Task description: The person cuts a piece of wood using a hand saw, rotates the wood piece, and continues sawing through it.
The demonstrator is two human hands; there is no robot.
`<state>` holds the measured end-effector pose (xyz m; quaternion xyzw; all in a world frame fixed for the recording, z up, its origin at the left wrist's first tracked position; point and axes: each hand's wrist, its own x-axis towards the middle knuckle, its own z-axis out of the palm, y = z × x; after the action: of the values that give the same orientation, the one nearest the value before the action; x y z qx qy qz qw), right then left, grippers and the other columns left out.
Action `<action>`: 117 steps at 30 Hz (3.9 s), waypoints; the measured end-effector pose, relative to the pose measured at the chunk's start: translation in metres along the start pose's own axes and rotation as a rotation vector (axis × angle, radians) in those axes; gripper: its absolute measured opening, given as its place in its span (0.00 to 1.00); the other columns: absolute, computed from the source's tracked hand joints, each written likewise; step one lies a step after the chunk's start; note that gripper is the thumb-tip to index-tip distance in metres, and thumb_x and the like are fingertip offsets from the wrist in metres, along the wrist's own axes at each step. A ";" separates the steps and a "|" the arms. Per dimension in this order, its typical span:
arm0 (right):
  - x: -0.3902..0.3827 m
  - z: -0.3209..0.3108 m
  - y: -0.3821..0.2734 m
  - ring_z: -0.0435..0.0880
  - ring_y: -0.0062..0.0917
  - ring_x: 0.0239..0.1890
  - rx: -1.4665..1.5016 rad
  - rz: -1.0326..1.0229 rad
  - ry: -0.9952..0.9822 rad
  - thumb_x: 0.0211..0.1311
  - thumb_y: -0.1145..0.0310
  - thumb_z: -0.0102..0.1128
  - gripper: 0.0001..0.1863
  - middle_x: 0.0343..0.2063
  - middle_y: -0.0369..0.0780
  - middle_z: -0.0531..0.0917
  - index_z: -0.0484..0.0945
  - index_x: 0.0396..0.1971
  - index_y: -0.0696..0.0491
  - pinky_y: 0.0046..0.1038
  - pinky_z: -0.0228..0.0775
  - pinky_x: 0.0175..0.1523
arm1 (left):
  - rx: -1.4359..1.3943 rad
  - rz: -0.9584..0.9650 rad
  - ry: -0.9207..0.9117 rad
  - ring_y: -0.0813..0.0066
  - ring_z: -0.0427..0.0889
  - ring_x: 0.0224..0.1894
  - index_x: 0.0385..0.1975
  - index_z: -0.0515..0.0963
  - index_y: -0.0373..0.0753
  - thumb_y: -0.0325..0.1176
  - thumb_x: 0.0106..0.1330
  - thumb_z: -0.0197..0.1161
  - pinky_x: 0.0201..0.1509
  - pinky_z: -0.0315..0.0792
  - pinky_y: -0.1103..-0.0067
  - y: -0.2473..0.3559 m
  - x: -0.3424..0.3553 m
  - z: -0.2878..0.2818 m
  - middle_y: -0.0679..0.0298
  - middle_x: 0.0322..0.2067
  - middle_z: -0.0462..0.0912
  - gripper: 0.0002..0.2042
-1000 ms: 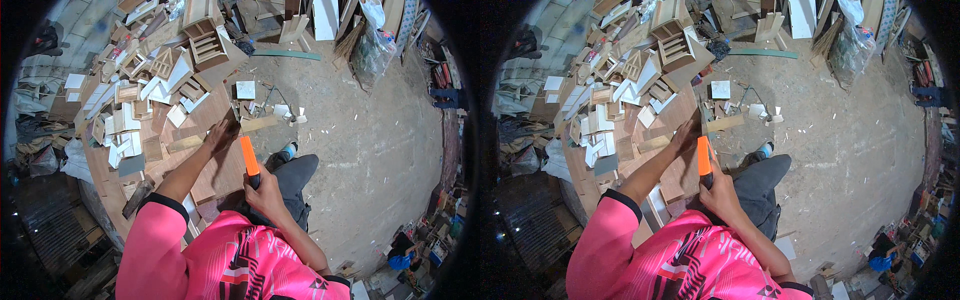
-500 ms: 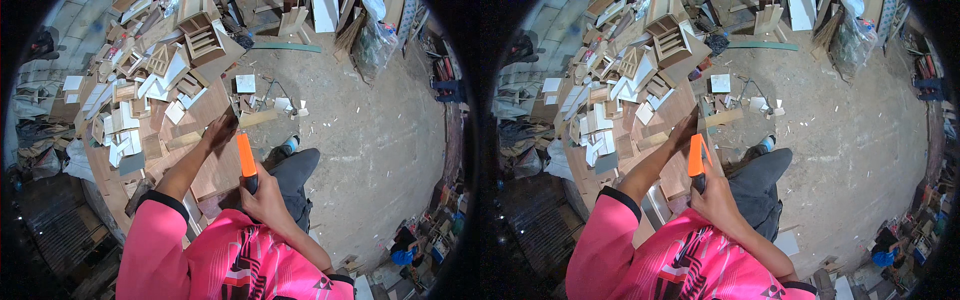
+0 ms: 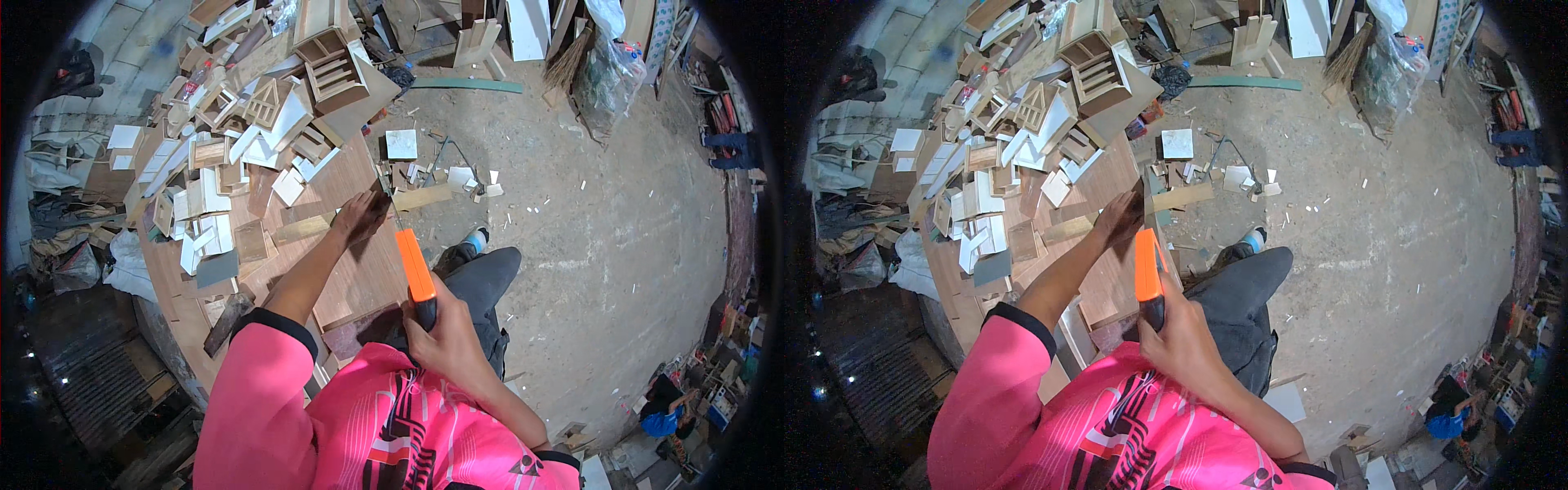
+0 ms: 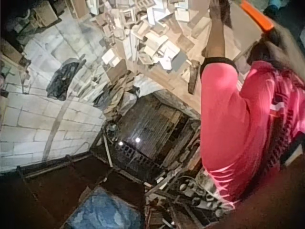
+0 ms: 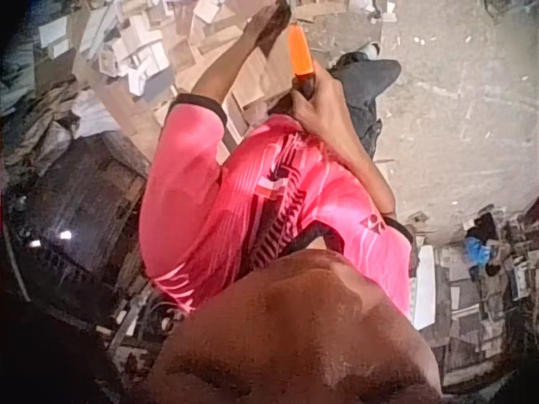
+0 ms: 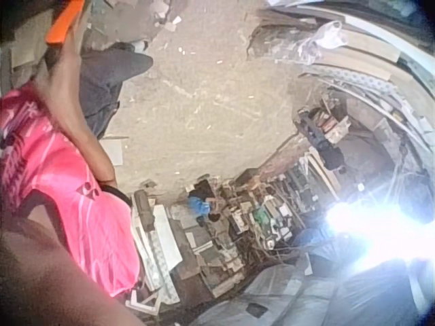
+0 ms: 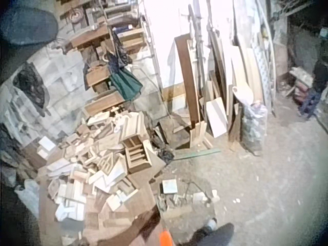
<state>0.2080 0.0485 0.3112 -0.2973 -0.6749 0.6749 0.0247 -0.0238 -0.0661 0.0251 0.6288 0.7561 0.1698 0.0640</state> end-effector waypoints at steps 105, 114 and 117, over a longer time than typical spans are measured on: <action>0.192 0.026 0.048 0.69 0.18 0.13 0.232 0.147 -0.263 0.56 0.70 0.57 0.13 0.16 0.34 0.70 0.66 0.38 0.57 0.24 0.61 0.17 | -0.493 -0.566 0.314 0.59 0.82 0.31 0.35 0.78 0.39 0.46 0.60 0.64 0.31 0.74 0.75 0.009 -0.016 0.041 0.59 0.30 0.82 0.16; 0.212 0.020 0.051 0.71 0.20 0.13 0.281 0.278 -0.265 0.52 0.74 0.53 0.08 0.16 0.36 0.72 0.68 0.31 0.59 0.24 0.63 0.17 | 0.068 -0.604 0.302 0.58 0.82 0.32 0.26 0.78 0.41 0.51 0.59 0.60 0.33 0.75 0.67 -0.006 0.017 0.041 0.57 0.23 0.80 0.17; 0.213 0.027 0.051 0.71 0.20 0.13 0.245 0.284 -0.284 0.52 0.75 0.53 0.06 0.15 0.36 0.71 0.68 0.30 0.59 0.25 0.64 0.18 | -0.324 -0.503 0.254 0.57 0.82 0.34 0.30 0.78 0.42 0.51 0.58 0.61 0.35 0.75 0.66 -0.004 0.006 0.049 0.58 0.27 0.82 0.17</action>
<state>0.0399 0.1123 0.1834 -0.2861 -0.5360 0.7836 -0.1297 -0.0139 -0.0525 -0.0214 0.3777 0.8528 0.3440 0.1081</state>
